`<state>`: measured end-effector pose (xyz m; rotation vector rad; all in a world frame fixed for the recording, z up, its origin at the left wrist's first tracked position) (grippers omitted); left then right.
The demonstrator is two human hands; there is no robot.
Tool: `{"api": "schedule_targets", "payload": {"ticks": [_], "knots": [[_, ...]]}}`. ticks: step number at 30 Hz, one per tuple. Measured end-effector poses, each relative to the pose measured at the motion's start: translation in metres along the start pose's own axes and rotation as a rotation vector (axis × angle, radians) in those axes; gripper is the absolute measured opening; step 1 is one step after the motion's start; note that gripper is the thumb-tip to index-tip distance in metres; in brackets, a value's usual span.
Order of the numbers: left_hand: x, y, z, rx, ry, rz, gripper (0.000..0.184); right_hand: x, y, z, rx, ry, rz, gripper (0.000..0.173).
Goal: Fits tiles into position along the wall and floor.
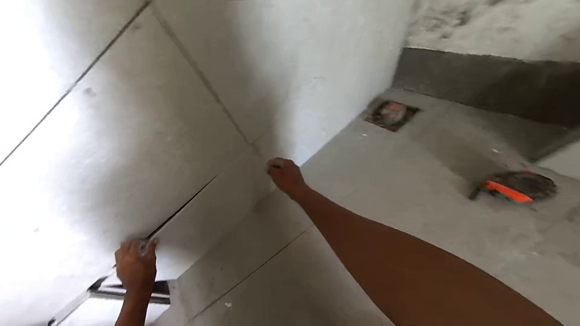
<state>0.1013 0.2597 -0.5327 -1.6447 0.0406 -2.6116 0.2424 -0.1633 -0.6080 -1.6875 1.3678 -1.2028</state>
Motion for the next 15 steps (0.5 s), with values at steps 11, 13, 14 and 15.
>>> {"api": "schedule_targets", "payload": {"ticks": [11,13,14,15], "knots": [[-0.002,-0.082,-0.068,0.770,0.248,-0.286,0.072,-0.041,-0.032,0.013,0.201,0.154,0.080,0.044],[-0.008,-0.085,-0.072,0.844,0.316,-0.394,0.077,-0.045,-0.033,0.014,0.187,0.175,0.109,0.045],[-0.011,-0.089,-0.072,0.861,0.348,-0.440,0.078,-0.047,-0.034,0.014,0.186,0.184,0.109,0.045],[-0.013,-0.093,-0.071,0.887,0.369,-0.490,0.079,-0.048,-0.033,0.014,0.186,0.192,0.105,0.046]]}}
Point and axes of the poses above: each hand's wrist, its own z-axis towards the middle knuckle, its own x-axis out of the back of the hand, y = z × x, the point moved 2 cm from there along z, towards the middle knuckle, and after that the axes turned 8 degrees about -x, right-handed, at the moved point
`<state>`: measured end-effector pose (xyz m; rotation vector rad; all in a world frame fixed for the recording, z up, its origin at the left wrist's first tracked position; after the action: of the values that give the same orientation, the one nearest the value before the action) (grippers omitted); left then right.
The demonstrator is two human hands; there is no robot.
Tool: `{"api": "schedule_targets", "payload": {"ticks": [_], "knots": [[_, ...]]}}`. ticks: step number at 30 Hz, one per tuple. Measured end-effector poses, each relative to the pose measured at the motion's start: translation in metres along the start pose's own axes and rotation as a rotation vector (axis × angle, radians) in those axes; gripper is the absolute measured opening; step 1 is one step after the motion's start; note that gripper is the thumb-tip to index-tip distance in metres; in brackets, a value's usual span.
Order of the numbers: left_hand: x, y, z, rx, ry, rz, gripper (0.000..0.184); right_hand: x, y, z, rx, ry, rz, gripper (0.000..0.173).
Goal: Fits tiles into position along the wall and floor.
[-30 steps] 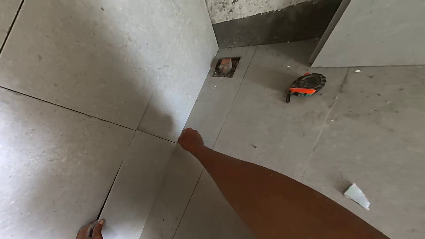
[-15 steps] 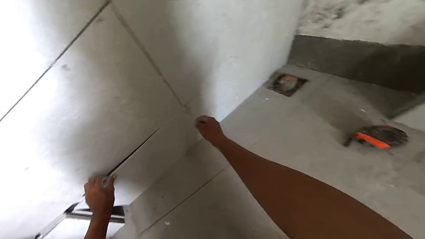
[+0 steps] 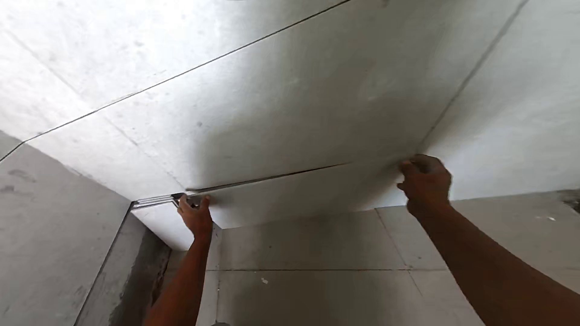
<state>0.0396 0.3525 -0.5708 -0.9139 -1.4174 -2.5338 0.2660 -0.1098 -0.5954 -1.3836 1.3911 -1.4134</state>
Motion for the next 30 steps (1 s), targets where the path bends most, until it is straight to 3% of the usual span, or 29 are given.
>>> {"api": "schedule_targets", "payload": {"ticks": [2,5,12,20,23,30], "knots": [[-0.004,-0.008,0.006,0.078,-0.017,-0.100,0.081,0.000,0.002,0.001,0.006,0.016,-0.009,0.047],[-0.017,-0.030,0.011,0.150,-0.096,-0.258,0.070,0.000,0.002,0.000,-0.010,0.048,0.000,0.046],[-0.020,-0.036,0.024,0.076,-0.128,-0.252,0.052,0.004,0.000,-0.005,-0.049,0.058,0.034,0.047],[-0.013,-0.027,0.019,0.003,-0.266,-0.171,0.062,0.008,-0.003,-0.010,-0.043,0.034,0.047,0.042],[-0.019,-0.034,0.021,0.073,-0.310,-0.280,0.068,0.011,0.003,-0.003,-0.045,0.019,0.049,0.042],[-0.023,-0.039,0.025,0.161,-0.271,-0.384,0.061,0.017,0.004,0.003,-0.080,-0.070,0.049,0.046]]}}
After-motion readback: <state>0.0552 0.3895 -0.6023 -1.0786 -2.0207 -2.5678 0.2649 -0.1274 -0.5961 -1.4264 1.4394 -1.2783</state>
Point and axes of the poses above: each hand's wrist, its own z-axis towards the middle knuckle, its own x-axis out of the back of the hand, y = z × x, the point moved 2 cm from there along z, towards the middle knuckle, and after that the axes turned 8 degrees about -x, right-handed, at the moved point
